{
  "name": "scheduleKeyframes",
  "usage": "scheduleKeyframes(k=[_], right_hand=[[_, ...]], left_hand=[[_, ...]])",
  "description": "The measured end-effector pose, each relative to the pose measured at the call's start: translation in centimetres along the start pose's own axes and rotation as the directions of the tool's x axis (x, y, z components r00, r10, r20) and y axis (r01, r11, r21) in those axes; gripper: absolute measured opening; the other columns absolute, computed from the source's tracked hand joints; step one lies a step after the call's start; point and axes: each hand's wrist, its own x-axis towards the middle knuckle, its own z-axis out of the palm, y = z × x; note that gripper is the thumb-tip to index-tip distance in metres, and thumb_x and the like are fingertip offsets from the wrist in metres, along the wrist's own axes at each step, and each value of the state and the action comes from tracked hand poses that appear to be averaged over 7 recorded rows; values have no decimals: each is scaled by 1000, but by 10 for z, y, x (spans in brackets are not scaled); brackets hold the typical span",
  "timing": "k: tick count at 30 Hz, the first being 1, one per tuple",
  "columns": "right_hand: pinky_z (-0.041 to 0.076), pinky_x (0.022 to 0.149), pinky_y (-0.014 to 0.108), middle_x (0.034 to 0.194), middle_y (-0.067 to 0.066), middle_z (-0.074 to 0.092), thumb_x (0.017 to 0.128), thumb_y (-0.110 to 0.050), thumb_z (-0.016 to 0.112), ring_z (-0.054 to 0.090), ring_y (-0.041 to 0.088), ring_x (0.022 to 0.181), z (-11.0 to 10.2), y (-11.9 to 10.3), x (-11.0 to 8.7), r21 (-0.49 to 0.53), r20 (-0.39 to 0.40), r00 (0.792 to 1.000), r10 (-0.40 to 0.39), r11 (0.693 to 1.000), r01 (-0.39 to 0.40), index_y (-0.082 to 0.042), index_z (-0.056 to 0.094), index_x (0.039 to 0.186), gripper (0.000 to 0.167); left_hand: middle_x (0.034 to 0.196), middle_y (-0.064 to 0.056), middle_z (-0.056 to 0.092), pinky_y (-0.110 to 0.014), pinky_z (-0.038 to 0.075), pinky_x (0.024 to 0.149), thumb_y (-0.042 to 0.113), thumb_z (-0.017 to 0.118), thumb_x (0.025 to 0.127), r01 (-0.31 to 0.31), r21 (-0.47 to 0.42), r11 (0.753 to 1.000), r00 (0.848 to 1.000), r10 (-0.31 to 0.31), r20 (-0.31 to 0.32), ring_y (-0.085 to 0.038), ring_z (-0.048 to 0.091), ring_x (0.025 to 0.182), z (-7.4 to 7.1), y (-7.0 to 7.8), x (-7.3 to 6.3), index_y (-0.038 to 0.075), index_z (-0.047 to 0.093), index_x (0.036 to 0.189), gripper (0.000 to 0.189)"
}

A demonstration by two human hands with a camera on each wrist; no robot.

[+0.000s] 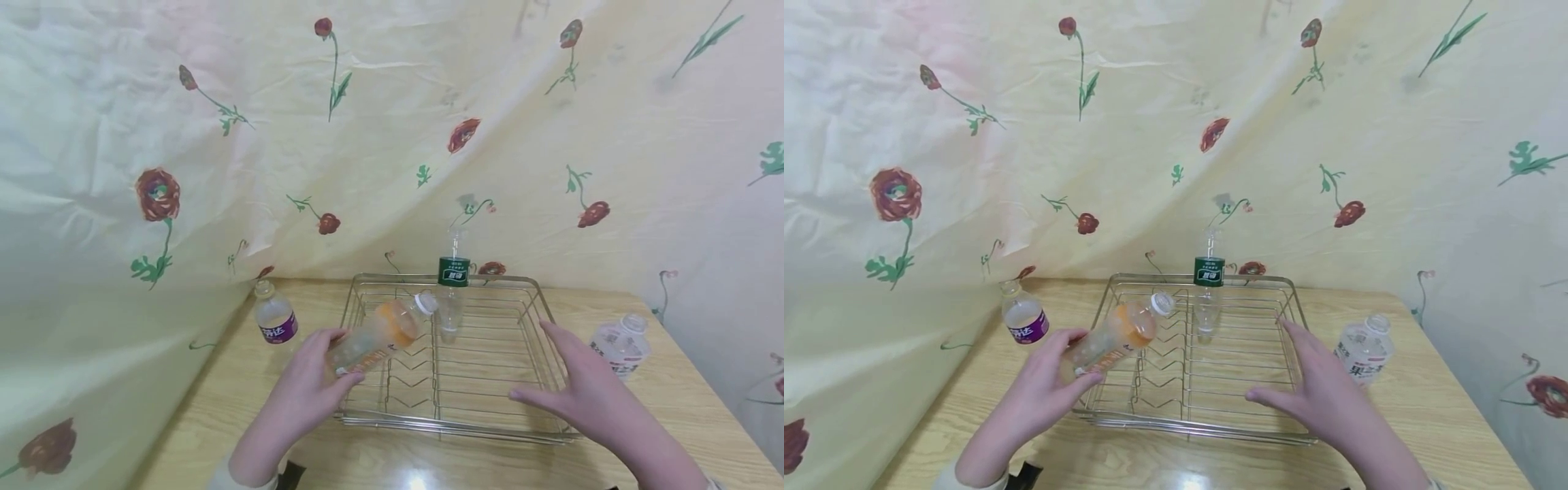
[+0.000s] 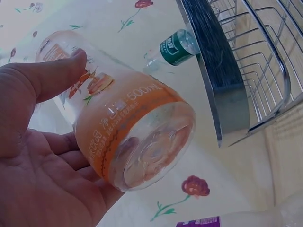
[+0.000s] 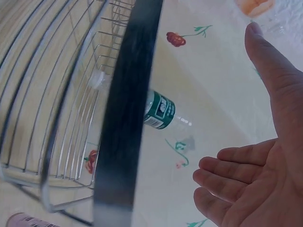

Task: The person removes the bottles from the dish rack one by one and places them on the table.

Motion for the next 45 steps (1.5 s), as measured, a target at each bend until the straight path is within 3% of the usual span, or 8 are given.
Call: scheduleKeyframes(k=[6,14,25,34,45], right_hand=[[41,93,73,143,36,44,71,-56,89,44,55,126,4,11,-5,-10,-36,999,-32,999,32,10,35,150,116],[39,93,75,146,37,40,72,-55,89,40,58,128,4,23,-13,-6,-20,1000,7,1000,-7,11,31,152,119],[37,94,78,149,39,34,72,-57,87,37,61,129,4,31,-20,9,26,997,66,998,-67,9,25,154,122],[37,92,78,148,38,36,71,-53,90,39,60,128,5,40,-28,21,32,998,61,998,-62,9,27,154,122],[35,93,80,152,39,30,71,-52,90,36,62,130,9,50,-34,31,68,995,72,997,-74,5,20,158,126]], left_hand=[[125,-7,61,-51,51,98,18,87,82,-13,-35,999,999,12,-44,-25,60,112,-3,-4,-2,2,54,136,65],[125,-7,61,-51,48,101,19,88,81,-41,-55,998,995,36,-90,-25,59,114,-3,-11,-2,2,53,136,68],[128,-6,61,-55,46,102,17,88,81,-20,-63,998,990,11,-138,-27,58,116,-6,-18,-8,5,54,137,67],[129,-5,59,-57,46,101,17,87,83,-7,-87,996,986,-7,-167,-27,59,115,-6,-24,-14,5,52,140,69],[132,-15,57,-62,46,100,23,83,88,51,-101,994,984,-67,-164,-35,57,119,-10,-27,-19,1,47,141,68]])
